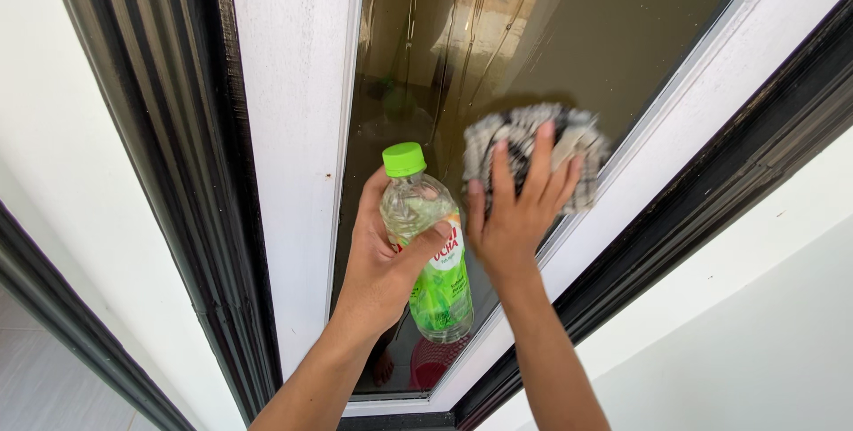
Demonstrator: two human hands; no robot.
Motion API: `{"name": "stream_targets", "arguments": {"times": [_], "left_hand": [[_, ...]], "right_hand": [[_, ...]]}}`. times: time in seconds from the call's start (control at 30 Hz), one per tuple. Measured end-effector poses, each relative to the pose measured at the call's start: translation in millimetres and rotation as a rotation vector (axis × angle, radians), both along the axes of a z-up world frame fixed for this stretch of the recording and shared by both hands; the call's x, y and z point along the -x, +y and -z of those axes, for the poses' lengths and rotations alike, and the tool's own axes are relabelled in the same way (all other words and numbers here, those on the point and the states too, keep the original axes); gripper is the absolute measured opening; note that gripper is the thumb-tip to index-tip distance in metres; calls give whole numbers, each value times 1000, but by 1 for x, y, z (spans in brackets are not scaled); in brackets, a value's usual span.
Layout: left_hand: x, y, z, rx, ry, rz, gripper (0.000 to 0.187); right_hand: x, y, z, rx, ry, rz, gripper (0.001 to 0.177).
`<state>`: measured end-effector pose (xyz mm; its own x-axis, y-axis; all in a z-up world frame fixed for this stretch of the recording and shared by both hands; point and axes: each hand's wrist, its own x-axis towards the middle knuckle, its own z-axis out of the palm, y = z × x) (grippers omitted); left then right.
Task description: The person wipes a glass pane in a door using a cloth and liquid from two different plastic bottles.
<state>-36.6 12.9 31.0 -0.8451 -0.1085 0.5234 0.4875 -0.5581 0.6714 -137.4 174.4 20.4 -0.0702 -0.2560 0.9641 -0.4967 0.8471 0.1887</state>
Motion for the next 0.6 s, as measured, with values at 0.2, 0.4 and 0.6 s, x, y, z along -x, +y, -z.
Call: {"name": "stream_targets", "arguments": {"times": [0.2, 0.4, 0.6], "left_hand": [[-4, 11, -32, 44, 221, -420, 72], [12, 21, -56, 171, 370, -755, 65], [19, 26, -48, 264, 331, -862, 58]], "right_hand": [[-1, -5, 75, 88, -38, 42, 46], [0, 0, 41, 102, -32, 64, 44], [6, -4, 11, 126, 40, 83, 49]]}}
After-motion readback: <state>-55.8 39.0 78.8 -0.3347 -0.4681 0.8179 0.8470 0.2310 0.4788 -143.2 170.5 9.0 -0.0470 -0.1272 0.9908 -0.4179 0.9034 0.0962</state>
